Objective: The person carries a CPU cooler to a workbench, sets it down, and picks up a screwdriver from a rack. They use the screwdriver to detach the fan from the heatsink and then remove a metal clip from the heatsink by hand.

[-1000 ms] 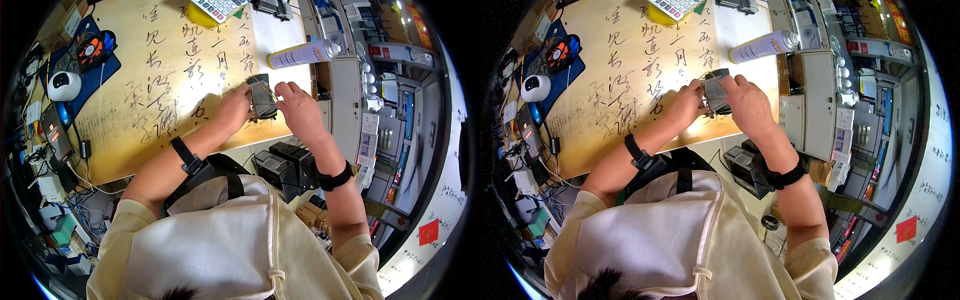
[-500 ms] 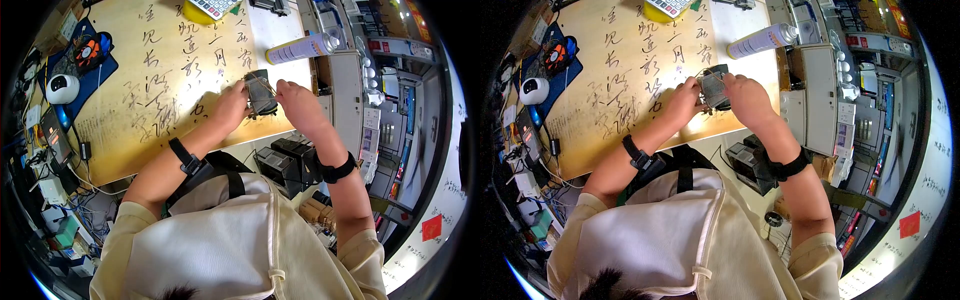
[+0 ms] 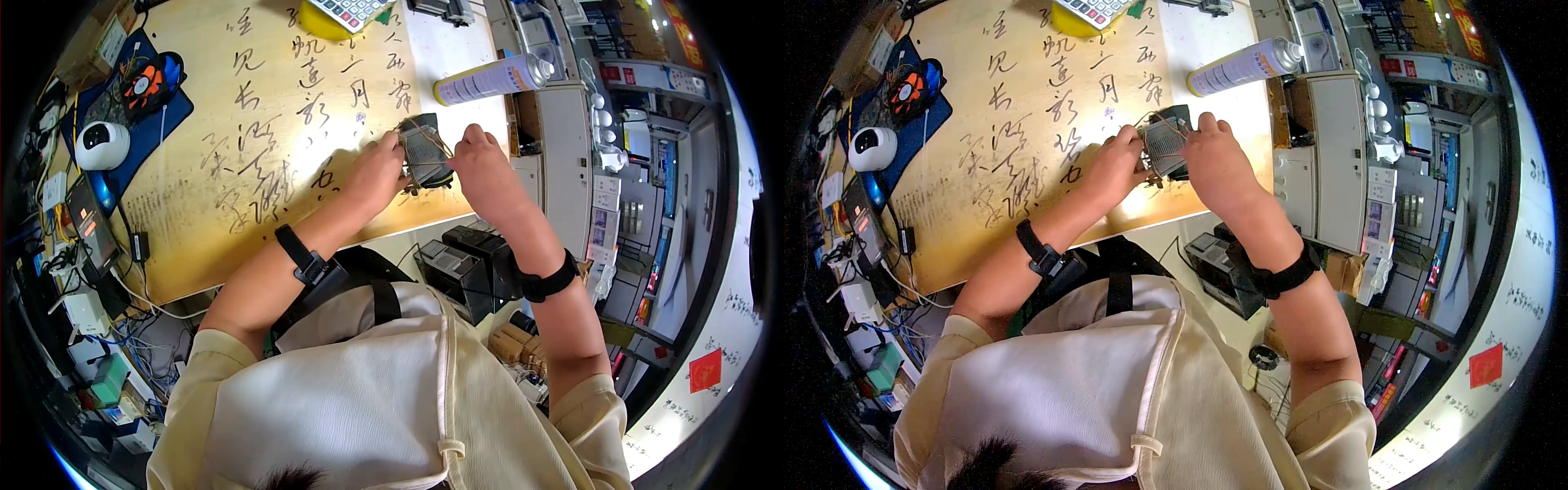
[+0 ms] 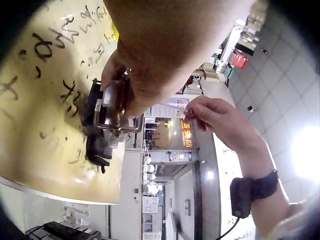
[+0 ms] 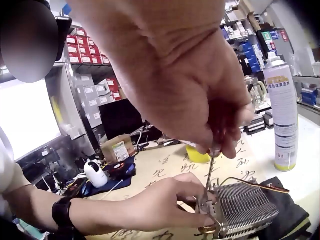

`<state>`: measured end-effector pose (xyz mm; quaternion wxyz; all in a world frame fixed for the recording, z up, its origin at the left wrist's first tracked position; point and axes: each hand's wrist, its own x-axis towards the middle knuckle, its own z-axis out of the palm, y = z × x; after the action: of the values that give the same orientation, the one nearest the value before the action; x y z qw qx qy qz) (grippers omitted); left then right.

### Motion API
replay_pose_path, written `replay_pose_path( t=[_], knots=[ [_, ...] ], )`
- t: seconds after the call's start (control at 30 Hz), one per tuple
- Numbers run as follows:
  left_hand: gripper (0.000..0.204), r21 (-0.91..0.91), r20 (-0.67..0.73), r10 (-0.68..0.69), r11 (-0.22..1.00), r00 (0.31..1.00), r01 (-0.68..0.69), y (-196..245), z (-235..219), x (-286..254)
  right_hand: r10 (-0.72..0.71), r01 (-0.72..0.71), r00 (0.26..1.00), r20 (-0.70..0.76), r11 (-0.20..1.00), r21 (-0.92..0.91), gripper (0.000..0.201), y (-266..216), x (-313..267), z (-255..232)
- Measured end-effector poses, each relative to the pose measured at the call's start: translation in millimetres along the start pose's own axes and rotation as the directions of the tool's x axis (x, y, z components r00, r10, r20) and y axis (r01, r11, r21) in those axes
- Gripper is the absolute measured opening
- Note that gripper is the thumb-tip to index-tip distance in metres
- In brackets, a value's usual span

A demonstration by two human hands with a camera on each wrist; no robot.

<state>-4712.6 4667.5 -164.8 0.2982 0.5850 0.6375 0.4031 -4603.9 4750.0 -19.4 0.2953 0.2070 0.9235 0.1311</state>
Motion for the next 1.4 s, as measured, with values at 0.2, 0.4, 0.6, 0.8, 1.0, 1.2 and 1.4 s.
replay_pose_path(
  t=[0.2, 0.4, 0.6, 0.8, 1.0, 1.2, 1.4],
  knots=[
    [0.032, 0.021, 0.017, -0.028, 0.999, 0.999, 0.028, -1.3, -0.6, -1.2, -0.047, 0.043, 0.998, -0.042, 0.994, -0.1, 0.013, -10.6, 3.2, -11.0],
    [0.033, 0.014, 0.038, -0.034, 0.999, 0.999, 0.034, -0.9, -4.5, -1.8, 0.11, -0.089, 0.989, -0.097, 0.975, 0.203, 0.021, -15.9, -2.4, -11.8],
    [0.029, -0.004, 0.005, -0.006, 1.0, 1.0, 0.006, 0.1, -2.6, 0.4, 0.211, -0.189, 0.977, -0.036, 0.928, 0.32, 0.012, -14.9, -3.1, -8.7],
    [0.029, 0.002, 0.069, -0.024, 1.0, 0.997, 0.024, 1.3, -3.4, 2.1, 0.057, -0.058, 0.997, -0.043, 0.998, -0.007, 0.012, -11.9, -1.8, -13.3],
    [0.033, 0.036, 0.018, -0.004, 0.999, 1.0, 0.004, -0.6, -2.1, 1.6, 0.101, -0.098, 0.986, -0.134, 0.995, 0.023, 0.015, -17.1, -1.3, -9.1],
    [0.03, -0.001, 0.061, -0.039, 0.999, 0.997, 0.039, -0.2, -5.4, 2.2, 0.067, -0.064, 0.995, -0.072, 0.997, 0.048, 0.014, -13.1, -0.3, -0.8],
    [0.031, 0.021, 0.006, 0.001, 1.0, 1.0, -0.001, -3.2, -0.3, 1.1, -0.044, 0.041, 0.999, -0.028, 0.995, -0.092, 0.014, -9.1, 1.5, -2.4]
  ],
)
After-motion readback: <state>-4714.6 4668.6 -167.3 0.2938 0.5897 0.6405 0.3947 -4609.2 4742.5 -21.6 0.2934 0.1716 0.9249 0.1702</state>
